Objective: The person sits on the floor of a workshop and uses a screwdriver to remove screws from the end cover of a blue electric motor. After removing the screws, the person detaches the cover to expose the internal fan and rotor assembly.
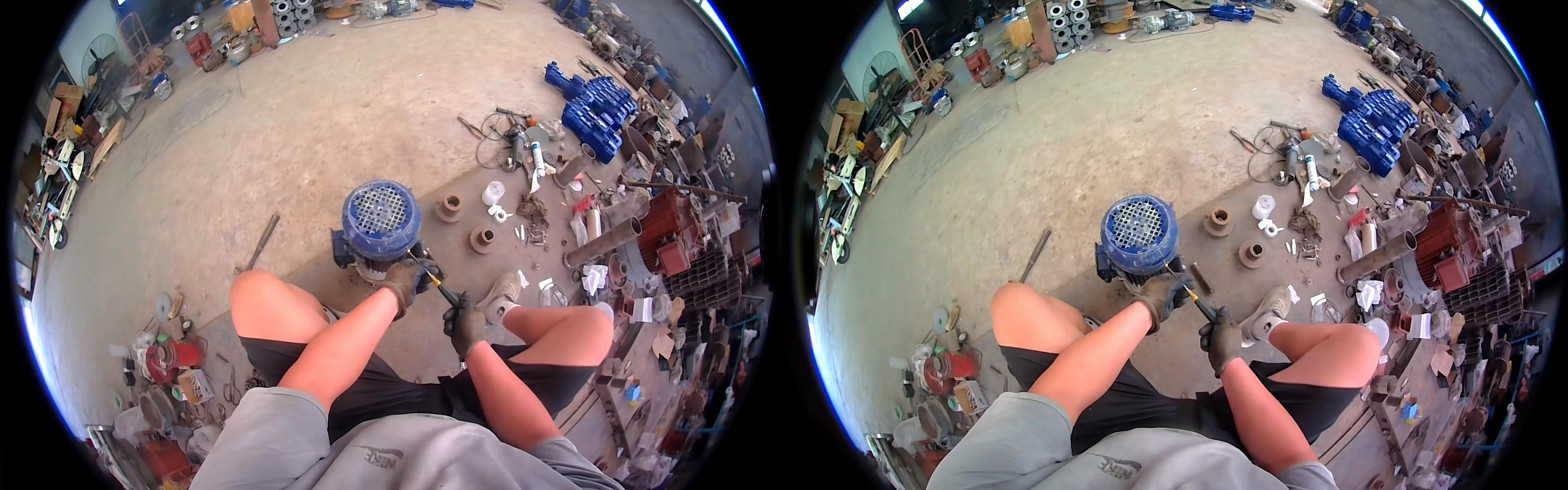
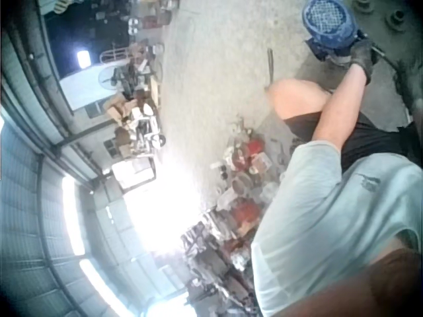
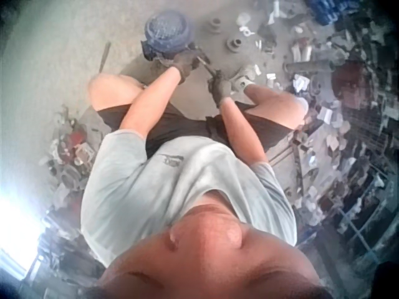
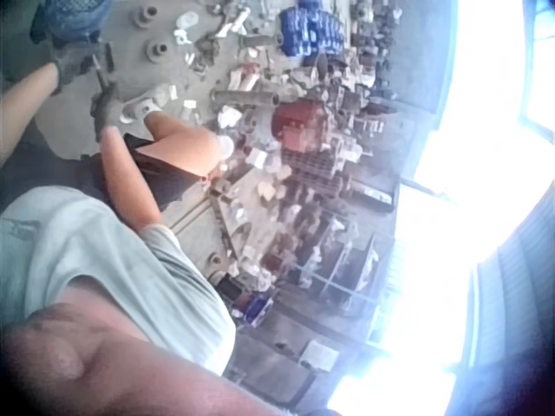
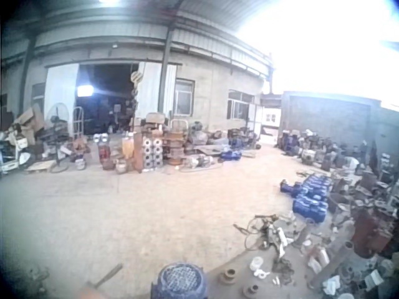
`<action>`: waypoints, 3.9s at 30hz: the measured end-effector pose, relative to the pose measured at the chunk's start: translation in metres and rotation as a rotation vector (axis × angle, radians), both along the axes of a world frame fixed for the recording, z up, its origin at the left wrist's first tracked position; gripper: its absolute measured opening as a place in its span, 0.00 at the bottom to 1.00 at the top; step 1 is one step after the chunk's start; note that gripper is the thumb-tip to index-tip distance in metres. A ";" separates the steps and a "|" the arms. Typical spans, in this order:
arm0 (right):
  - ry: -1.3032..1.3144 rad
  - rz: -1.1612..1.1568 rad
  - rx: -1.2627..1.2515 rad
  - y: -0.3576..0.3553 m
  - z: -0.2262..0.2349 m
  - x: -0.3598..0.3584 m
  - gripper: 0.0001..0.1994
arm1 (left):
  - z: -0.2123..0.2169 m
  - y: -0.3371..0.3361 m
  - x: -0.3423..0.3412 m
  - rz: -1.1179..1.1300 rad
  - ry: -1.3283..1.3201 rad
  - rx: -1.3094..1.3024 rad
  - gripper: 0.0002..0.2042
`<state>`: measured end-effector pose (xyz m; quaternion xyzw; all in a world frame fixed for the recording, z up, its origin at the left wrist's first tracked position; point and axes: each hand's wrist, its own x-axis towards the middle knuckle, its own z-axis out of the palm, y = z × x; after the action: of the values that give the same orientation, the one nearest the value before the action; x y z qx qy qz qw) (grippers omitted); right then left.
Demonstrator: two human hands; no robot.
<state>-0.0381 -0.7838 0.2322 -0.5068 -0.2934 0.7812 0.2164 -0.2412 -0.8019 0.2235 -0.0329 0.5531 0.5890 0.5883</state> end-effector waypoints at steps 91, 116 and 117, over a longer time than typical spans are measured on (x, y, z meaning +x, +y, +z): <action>-0.372 -0.272 0.712 0.112 -0.049 -0.198 0.22 | -0.113 -0.003 -0.278 -0.669 0.965 -0.445 0.18; -0.239 0.295 0.512 0.142 0.077 -0.023 0.19 | 0.040 -0.074 -0.005 -0.301 0.023 -0.008 0.13; -0.255 0.340 0.536 0.107 0.092 0.006 0.18 | 0.041 -0.072 -0.002 -0.291 0.001 0.027 0.13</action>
<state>-0.0320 -0.6771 0.3239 -0.4692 -0.5933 0.6316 0.1700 -0.2435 -0.8741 0.2644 0.0558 0.5445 0.5049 0.6674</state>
